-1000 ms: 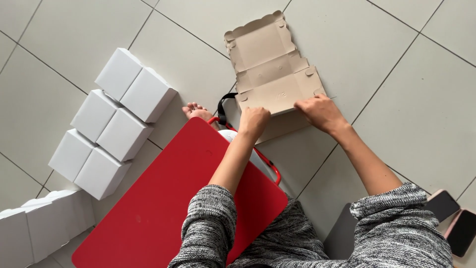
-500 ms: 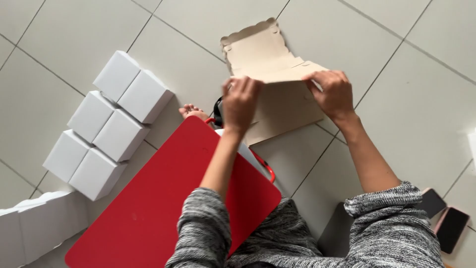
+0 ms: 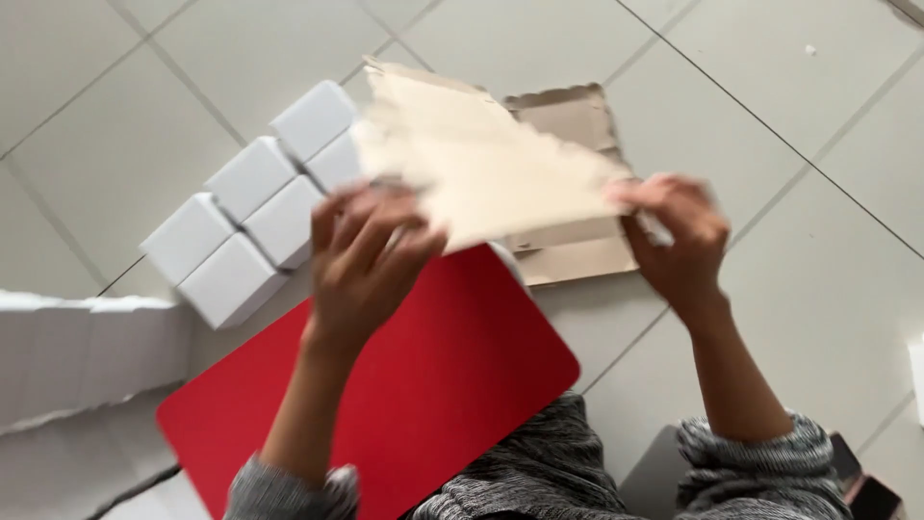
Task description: The person assembles small white cardboard boxes by folding flat pieces and inserting them into a red lap desk workspace. The person repeatedly folds the flaps, forms the box shape, and places the finished boxes into a stack on the floor.
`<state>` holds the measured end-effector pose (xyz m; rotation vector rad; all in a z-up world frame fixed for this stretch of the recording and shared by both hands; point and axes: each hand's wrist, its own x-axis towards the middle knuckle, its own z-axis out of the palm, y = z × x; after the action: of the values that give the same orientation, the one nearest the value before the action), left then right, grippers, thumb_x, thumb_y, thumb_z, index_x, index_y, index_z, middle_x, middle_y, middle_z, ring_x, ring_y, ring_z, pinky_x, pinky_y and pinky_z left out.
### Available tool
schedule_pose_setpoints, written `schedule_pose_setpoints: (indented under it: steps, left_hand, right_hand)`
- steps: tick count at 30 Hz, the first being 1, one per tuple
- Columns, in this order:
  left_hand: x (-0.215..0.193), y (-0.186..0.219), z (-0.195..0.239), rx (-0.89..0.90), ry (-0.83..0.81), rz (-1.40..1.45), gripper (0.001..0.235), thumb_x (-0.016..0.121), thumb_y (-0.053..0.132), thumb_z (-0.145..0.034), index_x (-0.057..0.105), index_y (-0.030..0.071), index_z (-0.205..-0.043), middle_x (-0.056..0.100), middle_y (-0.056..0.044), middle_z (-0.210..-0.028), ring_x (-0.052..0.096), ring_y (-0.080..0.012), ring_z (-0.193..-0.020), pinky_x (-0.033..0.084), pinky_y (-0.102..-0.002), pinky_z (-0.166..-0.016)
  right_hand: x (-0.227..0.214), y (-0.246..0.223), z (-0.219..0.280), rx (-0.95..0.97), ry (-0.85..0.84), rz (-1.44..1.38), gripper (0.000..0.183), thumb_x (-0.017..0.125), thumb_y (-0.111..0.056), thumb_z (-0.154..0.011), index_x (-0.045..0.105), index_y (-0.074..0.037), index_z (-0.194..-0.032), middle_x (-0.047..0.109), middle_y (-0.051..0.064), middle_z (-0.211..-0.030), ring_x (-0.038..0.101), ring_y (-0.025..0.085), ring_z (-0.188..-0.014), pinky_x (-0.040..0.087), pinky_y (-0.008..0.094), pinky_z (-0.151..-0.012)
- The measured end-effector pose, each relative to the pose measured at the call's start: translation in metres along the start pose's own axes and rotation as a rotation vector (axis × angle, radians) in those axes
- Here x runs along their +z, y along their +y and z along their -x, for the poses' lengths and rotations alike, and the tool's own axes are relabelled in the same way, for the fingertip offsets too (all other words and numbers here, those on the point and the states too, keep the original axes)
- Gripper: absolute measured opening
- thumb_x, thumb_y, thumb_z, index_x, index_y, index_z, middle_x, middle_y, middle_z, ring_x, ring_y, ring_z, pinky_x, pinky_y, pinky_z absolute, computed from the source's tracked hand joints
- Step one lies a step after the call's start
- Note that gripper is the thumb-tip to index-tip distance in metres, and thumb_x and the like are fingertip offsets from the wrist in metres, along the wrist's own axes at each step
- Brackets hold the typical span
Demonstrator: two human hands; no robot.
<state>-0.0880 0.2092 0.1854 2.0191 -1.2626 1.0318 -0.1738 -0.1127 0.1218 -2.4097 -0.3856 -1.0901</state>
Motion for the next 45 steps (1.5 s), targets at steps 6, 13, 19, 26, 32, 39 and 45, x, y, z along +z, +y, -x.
schedule_pose_setpoints:
  steps: [6,13,19,26,32,39,45]
  left_hand:
    - [-0.128,0.029,0.131,-0.426,-0.419,0.089,0.012,0.078,0.01,-0.089,0.067,0.015,-0.09,0.073,0.0,-0.094,0.068,-0.0207,-0.085,0.053,-0.036,-0.08]
    - [-0.183,0.093,0.233,-1.326,-0.848,0.445,0.008,0.073,0.019,-0.092,0.073,0.015,-0.099,0.082,0.0,-0.1,0.078,-0.0137,-0.091,0.061,-0.028,-0.079]
    - [-0.156,0.104,0.271,-1.216,-0.695,0.229,0.034,0.066,0.042,-0.096,0.064,0.014,-0.115,0.073,-0.002,-0.12,0.069,-0.0253,-0.104,0.047,-0.04,-0.094]
    - [-0.052,0.128,0.291,-0.905,-0.598,-0.298,0.067,0.06,0.045,-0.099,0.034,0.019,-0.155,0.036,-0.013,-0.15,0.026,-0.0329,-0.144,0.015,-0.06,-0.114]
    - [-0.082,0.124,0.317,-0.789,-0.564,-0.608,0.073,0.049,0.024,-0.101,0.018,0.02,-0.166,0.014,-0.018,-0.168,0.0,-0.0391,-0.16,0.002,-0.067,-0.119]
    - [-0.116,0.144,0.323,-0.761,-0.587,-0.442,0.054,0.048,0.036,-0.101,0.041,0.036,-0.155,0.023,-0.007,-0.168,0.013,-0.0319,-0.158,0.006,-0.063,-0.12]
    - [-0.146,0.175,0.316,-0.704,-0.694,-0.286,0.111,0.068,0.085,-0.071,0.031,0.031,-0.16,0.008,-0.007,-0.173,0.002,-0.0291,-0.159,-0.01,-0.054,-0.125]
  right_hand:
    - [0.061,-0.087,0.013,-0.007,-0.528,-0.599,0.011,0.071,-0.003,-0.093,0.07,-0.007,-0.103,0.077,0.005,-0.101,0.074,0.02,-0.087,0.06,0.033,-0.082]
    - [0.09,-0.154,0.026,0.145,-1.327,-0.525,0.008,0.066,-0.018,-0.095,0.072,-0.016,-0.1,0.081,-0.004,-0.095,0.076,0.014,-0.085,0.056,0.03,-0.071]
    - [0.136,-0.153,0.058,0.039,-1.184,-0.24,0.023,0.074,-0.036,-0.09,0.064,-0.024,-0.107,0.072,-0.005,-0.105,0.063,0.016,-0.104,0.037,0.035,-0.093]
    - [0.177,-0.207,0.146,-0.281,-0.703,-0.049,0.051,0.072,-0.045,-0.088,0.053,-0.019,-0.129,0.047,0.016,-0.146,0.037,0.036,-0.144,0.027,0.051,-0.117]
    - [0.167,-0.164,0.146,-0.17,-0.594,-0.143,0.063,0.063,-0.033,-0.095,0.033,-0.015,-0.147,0.015,0.023,-0.17,0.008,0.041,-0.157,-0.004,0.062,-0.122]
    - [0.12,-0.168,0.131,-0.353,-0.73,-0.06,0.058,0.049,-0.039,-0.102,0.036,-0.015,-0.154,0.02,0.02,-0.169,0.014,0.034,-0.157,0.008,0.052,-0.128]
    - [0.085,-0.161,0.136,-0.615,-0.887,-0.09,0.095,0.058,-0.071,-0.088,0.03,-0.015,-0.16,0.018,0.022,-0.168,0.013,0.034,-0.157,0.011,0.05,-0.128]
